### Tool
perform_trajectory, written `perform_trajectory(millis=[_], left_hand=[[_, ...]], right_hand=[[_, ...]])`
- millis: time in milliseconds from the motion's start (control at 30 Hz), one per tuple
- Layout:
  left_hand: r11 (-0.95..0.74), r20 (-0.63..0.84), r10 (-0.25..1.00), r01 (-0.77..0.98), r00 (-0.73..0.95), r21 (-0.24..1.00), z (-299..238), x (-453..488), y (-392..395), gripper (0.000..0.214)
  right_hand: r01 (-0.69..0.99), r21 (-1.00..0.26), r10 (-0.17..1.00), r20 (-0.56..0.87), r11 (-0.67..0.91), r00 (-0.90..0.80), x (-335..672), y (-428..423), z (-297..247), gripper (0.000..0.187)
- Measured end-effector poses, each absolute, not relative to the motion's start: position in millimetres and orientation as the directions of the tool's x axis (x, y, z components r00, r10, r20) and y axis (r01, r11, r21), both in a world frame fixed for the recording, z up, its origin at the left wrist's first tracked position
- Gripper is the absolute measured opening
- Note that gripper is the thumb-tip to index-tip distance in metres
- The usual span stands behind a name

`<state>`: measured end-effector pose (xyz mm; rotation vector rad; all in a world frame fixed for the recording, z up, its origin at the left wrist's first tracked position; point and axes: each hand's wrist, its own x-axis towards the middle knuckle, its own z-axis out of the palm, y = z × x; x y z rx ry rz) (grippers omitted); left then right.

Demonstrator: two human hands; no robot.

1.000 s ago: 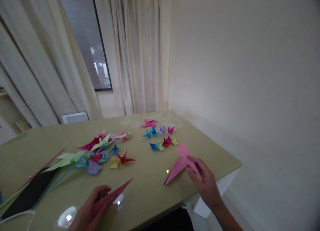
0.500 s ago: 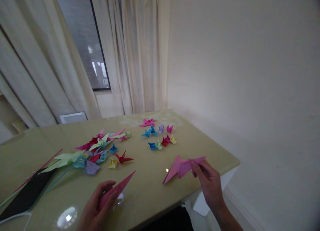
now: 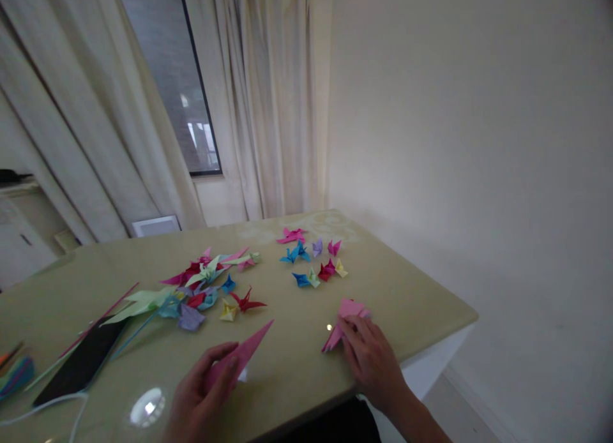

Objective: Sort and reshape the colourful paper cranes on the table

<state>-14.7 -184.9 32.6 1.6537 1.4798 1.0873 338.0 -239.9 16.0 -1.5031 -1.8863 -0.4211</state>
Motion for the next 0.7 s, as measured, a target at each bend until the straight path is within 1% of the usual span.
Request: perform_trajectory(millis=[67,100,167,233,300,333,400,433,467,533,567,633,667,700], left_hand=[[-0.2,0.199,0.979,0.382,0.042,0.902,39,1,-184,0.057],[-0.234,0.223,0.972,0.354,0.074,0.905,44,12,-184,0.055],[-0.307,0.263,0.949,0.317,0.175,0.897,55,34,-182,0.05],[-0.369,0.289,0.915,0.293,0.281,0.882,68,57,-181,0.044],[-0.409,0.305,0.882,0.264,0.358,0.873,78,77,-183,0.041],[-0.424,0.311,0.868,0.251,0.387,0.87,81,85,-183,0.04],[-0.45,0.319,0.845,0.248,0.43,0.858,83,91,-181,0.038],[-0.47,0.327,0.833,0.26,0.446,0.844,82,90,-178,0.036],[-0.492,0.337,0.826,0.286,0.452,0.822,80,86,-172,0.033],[-0.535,0.36,0.822,0.382,0.442,0.754,76,70,-154,0.029],[-0.55,0.374,0.825,0.449,0.424,0.704,73,59,-142,0.027],[-0.564,0.412,0.825,0.603,0.387,0.564,68,37,-118,0.025],[-0.558,0.435,0.821,0.677,0.37,0.479,65,27,-107,0.025],[-0.534,0.444,0.823,0.748,0.354,0.395,62,20,-98,0.027]], right_hand=[[0.923,-0.212,0.728,0.678,0.322,-0.098,335,-244,20,0.043],[0.899,-0.26,0.722,0.687,0.352,-0.084,333,-245,24,0.043],[0.813,-0.408,0.726,0.687,0.415,-0.026,326,-246,36,0.042],[0.668,-0.6,0.78,0.624,0.44,0.047,316,-243,49,0.042],[0.49,-0.766,0.85,0.519,0.416,0.091,304,-236,60,0.034],[0.407,-0.823,0.876,0.472,0.397,0.1,299,-233,64,0.029],[0.301,-0.874,0.891,0.435,0.383,0.13,294,-229,69,0.027],[0.292,-0.87,0.877,0.454,0.398,0.159,295,-229,71,0.027],[0.321,-0.847,0.845,0.498,0.424,0.196,299,-230,72,0.025],[0.481,-0.734,0.723,0.641,0.48,0.256,315,-236,74,0.017],[0.591,-0.639,0.644,0.724,0.493,0.246,325,-239,74,0.014],[0.793,-0.394,0.505,0.854,0.465,0.128,346,-245,73,0.023],[0.863,-0.27,0.471,0.881,0.426,0.043,355,-247,71,0.03],[0.911,-0.16,0.461,0.886,0.381,-0.038,361,-247,68,0.034]])
